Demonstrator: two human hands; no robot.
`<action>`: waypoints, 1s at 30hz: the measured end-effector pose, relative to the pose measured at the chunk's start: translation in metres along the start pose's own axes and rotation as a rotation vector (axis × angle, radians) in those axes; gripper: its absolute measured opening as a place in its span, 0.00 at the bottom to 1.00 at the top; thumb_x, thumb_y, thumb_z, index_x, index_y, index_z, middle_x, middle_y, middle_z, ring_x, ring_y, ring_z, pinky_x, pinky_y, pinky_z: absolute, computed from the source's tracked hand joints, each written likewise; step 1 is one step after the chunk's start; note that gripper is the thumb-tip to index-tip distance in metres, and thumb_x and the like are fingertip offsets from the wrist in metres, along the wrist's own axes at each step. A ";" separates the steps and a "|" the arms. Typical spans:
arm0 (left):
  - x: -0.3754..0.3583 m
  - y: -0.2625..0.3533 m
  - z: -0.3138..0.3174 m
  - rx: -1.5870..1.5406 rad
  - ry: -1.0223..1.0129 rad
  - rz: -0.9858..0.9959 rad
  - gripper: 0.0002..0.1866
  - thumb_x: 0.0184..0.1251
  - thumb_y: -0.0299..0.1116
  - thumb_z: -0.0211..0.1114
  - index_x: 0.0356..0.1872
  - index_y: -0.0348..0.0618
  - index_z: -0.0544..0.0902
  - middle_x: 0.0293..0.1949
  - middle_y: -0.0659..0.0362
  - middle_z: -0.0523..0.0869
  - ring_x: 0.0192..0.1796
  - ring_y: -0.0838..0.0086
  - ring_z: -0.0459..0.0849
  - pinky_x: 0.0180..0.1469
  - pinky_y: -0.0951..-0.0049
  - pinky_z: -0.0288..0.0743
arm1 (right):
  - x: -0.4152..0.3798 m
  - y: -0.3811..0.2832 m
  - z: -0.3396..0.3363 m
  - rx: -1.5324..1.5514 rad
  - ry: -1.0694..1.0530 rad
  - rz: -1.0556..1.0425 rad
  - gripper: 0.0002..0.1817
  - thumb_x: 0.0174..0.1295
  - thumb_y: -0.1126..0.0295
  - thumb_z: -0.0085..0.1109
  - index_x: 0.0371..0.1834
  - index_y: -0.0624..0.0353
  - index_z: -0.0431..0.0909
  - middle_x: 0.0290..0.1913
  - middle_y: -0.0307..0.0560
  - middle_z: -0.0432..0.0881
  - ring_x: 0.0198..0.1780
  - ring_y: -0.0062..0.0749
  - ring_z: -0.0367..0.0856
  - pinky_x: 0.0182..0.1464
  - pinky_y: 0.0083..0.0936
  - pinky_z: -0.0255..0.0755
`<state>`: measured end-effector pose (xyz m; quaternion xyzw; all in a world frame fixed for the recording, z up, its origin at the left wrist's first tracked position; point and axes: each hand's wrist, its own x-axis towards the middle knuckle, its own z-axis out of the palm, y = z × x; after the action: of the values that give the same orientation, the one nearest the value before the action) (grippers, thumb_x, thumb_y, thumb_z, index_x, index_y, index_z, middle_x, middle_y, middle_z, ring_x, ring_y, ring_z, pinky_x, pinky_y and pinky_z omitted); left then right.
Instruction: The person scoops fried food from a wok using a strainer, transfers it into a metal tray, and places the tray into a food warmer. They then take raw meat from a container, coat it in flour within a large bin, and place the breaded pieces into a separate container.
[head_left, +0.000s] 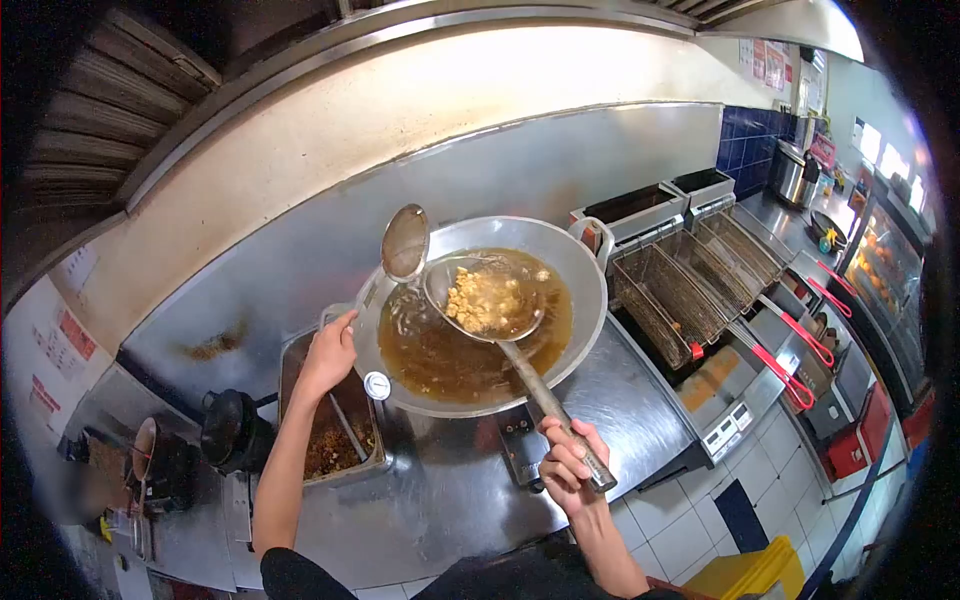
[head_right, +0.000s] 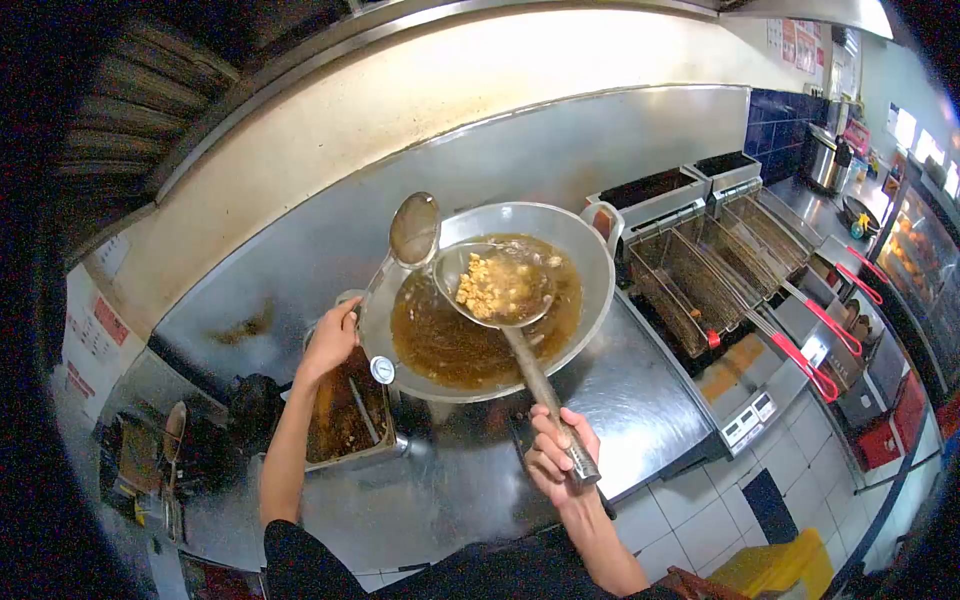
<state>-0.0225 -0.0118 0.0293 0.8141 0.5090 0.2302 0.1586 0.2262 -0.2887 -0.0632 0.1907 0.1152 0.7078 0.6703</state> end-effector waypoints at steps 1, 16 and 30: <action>-0.001 0.002 -0.002 0.001 -0.003 -0.015 0.19 0.68 0.31 0.47 0.57 0.36 0.74 0.49 0.39 0.79 0.55 0.47 0.76 0.58 0.58 0.69 | 0.001 0.000 0.000 -0.031 0.004 -0.011 0.12 0.66 0.65 0.42 0.42 0.65 0.63 0.18 0.39 0.65 0.10 0.23 0.63 0.08 0.18 0.54; 0.005 -0.013 0.004 -0.078 -0.007 0.008 0.19 0.71 0.31 0.45 0.60 0.37 0.72 0.21 0.56 0.79 0.23 0.74 0.78 0.32 0.70 0.72 | -0.011 0.000 0.007 -0.142 0.004 0.005 0.12 0.68 0.63 0.39 0.42 0.62 0.63 0.17 0.39 0.64 0.09 0.25 0.63 0.09 0.21 0.57; 0.008 0.011 0.016 -0.101 -0.041 0.018 0.19 0.70 0.28 0.46 0.59 0.37 0.72 0.23 0.48 0.81 0.25 0.69 0.83 0.33 0.67 0.75 | -0.017 0.013 0.031 0.006 0.020 0.003 0.11 0.66 0.65 0.42 0.39 0.64 0.63 0.18 0.37 0.64 0.10 0.20 0.64 0.08 0.17 0.56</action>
<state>-0.0022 -0.0099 0.0230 0.8140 0.4861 0.2405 0.2079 0.2278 -0.3096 -0.0312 0.1859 0.1238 0.7103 0.6675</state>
